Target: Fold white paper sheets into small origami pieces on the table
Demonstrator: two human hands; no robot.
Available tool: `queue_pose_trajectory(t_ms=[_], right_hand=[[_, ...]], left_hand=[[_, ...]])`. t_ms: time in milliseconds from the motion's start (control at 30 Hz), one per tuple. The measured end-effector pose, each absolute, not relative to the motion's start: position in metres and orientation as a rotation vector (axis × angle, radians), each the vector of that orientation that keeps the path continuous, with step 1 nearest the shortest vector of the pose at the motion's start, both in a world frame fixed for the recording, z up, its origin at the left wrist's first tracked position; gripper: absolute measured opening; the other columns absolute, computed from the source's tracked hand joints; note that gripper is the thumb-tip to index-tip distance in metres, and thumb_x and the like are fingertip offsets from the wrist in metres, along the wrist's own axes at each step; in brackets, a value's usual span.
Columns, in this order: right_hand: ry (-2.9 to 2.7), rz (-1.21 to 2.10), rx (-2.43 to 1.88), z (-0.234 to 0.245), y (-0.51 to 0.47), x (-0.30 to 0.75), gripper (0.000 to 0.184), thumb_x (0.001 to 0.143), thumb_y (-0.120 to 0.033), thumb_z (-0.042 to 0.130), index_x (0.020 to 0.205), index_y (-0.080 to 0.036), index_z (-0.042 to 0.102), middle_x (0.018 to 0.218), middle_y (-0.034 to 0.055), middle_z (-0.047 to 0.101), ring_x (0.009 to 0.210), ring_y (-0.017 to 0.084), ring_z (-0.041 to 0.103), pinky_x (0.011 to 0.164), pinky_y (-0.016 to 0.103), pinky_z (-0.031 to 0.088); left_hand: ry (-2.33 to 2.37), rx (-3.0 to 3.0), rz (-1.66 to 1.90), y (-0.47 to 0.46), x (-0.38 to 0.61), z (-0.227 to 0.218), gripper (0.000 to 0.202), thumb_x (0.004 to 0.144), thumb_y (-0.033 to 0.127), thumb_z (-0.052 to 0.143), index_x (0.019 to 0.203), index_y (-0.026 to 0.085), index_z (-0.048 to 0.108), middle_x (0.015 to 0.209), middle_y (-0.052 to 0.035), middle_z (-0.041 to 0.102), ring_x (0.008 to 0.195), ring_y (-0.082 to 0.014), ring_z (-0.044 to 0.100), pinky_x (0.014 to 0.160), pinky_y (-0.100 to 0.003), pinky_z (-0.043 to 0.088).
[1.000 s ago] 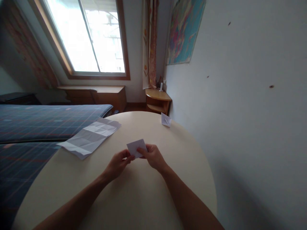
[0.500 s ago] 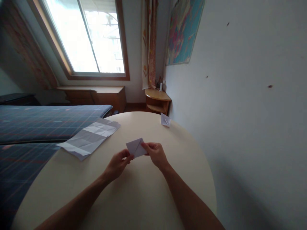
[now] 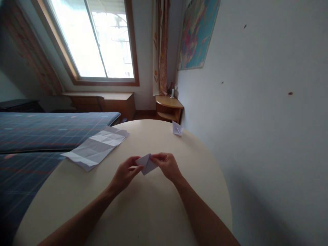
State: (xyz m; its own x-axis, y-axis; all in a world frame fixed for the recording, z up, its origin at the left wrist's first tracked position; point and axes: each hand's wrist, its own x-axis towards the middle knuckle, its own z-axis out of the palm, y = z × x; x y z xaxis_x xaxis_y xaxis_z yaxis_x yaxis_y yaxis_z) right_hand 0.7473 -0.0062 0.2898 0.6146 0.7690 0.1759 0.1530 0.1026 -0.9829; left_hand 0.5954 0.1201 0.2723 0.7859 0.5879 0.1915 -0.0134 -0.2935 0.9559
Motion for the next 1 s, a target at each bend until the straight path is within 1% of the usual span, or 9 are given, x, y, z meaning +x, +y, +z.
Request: queue_pose_trajectory(t_ms=[67, 100, 233, 333, 400, 600, 700, 833, 1000], right_hand=[[-0.898, 0.553, -1.454, 0.29, -0.007, 0.745, 0.029, 0.071, -0.046, 0.078, 0.082, -0.019, 0.079, 0.077, 0.0056, 0.076, 0.068, 0.019, 0.066, 0.065, 0.031, 0.05], [-0.931, 0.555, -1.463, 0.29, -0.008, 0.744, 0.029, 0.072, -0.046, 0.078, 0.082, -0.018, 0.079, 0.076, 0.0057, 0.076, 0.067, 0.019, 0.066, 0.064, 0.031, 0.05], [-1.059, 0.445, -1.522, 0.289, -0.008, 0.738, 0.025, 0.077, -0.044, 0.075, 0.082, -0.019, 0.078, 0.074, 0.0047, 0.074, 0.065, 0.017, 0.065, 0.06, 0.028, 0.049], [-1.161, 0.283, -1.547, 0.292, -0.009, 0.733, 0.02, 0.081, -0.04, 0.072, 0.083, -0.021, 0.076, 0.075, 0.0032, 0.072, 0.065, 0.015, 0.063, 0.059, 0.026, 0.049], [-1.211, 0.208, -1.537, 0.295, -0.011, 0.731, 0.016, 0.084, -0.037, 0.07, 0.084, -0.022, 0.075, 0.076, 0.0026, 0.07, 0.066, 0.015, 0.063, 0.059, 0.025, 0.049], [-1.392, 0.055, -1.585, 0.3, -0.016, 0.728, 0.009, 0.088, -0.029, 0.066, 0.083, -0.022, 0.07, 0.079, 0.0023, 0.067, 0.07, 0.015, 0.061, 0.065, 0.028, 0.048], [-1.425, 0.02, -1.595, 0.298, -0.016, 0.73, 0.008, 0.089, -0.028, 0.065, 0.086, -0.023, 0.07, 0.081, 0.0026, 0.067, 0.073, 0.016, 0.061, 0.068, 0.028, 0.048], [-1.438, -0.008, -1.559, 0.296, -0.015, 0.731, 0.007, 0.089, -0.028, 0.066, 0.091, -0.025, 0.072, 0.085, 0.0028, 0.069, 0.078, 0.016, 0.062, 0.072, 0.029, 0.049], [-1.384, 0.031, -1.523, 0.295, -0.013, 0.732, 0.006, 0.088, -0.028, 0.068, 0.09, -0.025, 0.073, 0.084, 0.0027, 0.069, 0.079, 0.017, 0.063, 0.072, 0.03, 0.049]], left_hand=[[0.47, 1.802, 0.66, 0.12, 0.595, 0.274, 0.039, 0.079, 0.044, 0.07, 0.106, 0.017, 0.066, 0.102, -0.0083, 0.073, 0.088, -0.0208, 0.069, 0.074, -0.032, 0.057], [0.476, 1.818, 0.668, 0.12, 0.595, 0.275, 0.036, 0.08, 0.045, 0.068, 0.104, 0.017, 0.068, 0.101, -0.0079, 0.074, 0.087, -0.0207, 0.069, 0.074, -0.032, 0.057], [0.46, 1.893, 0.69, 0.118, 0.594, 0.28, 0.025, 0.085, 0.042, 0.063, 0.088, 0.019, 0.073, 0.085, -0.0033, 0.075, 0.078, -0.0185, 0.069, 0.074, -0.03, 0.055], [0.419, 1.951, 0.74, 0.116, 0.591, 0.285, 0.022, 0.087, 0.039, 0.062, 0.08, 0.02, 0.071, 0.079, -0.0008, 0.074, 0.074, -0.0166, 0.068, 0.073, -0.028, 0.055], [0.382, 1.99, 0.767, 0.115, 0.589, 0.286, 0.021, 0.089, 0.036, 0.06, 0.078, 0.02, 0.069, 0.077, 0.0001, 0.073, 0.073, -0.0155, 0.067, 0.073, -0.028, 0.055], [0.283, 2.111, 0.817, 0.113, 0.589, 0.283, 0.015, 0.092, 0.031, 0.058, 0.087, 0.022, 0.068, 0.084, -0.0003, 0.073, 0.076, -0.0146, 0.068, 0.072, -0.026, 0.055], [0.264, 2.116, 0.845, 0.113, 0.589, 0.279, 0.013, 0.092, 0.03, 0.059, 0.089, 0.022, 0.068, 0.085, -0.0004, 0.073, 0.076, -0.0143, 0.068, 0.07, -0.025, 0.055], [0.216, 2.125, 0.901, 0.114, 0.588, 0.279, 0.013, 0.092, 0.029, 0.06, 0.09, 0.023, 0.07, 0.09, -0.0017, 0.073, 0.081, -0.0149, 0.067, 0.071, -0.025, 0.055], [0.228, 2.113, 0.935, 0.116, 0.588, 0.28, 0.014, 0.091, 0.031, 0.061, 0.092, 0.024, 0.073, 0.093, -0.0035, 0.073, 0.083, -0.0157, 0.067, 0.071, -0.026, 0.055]])
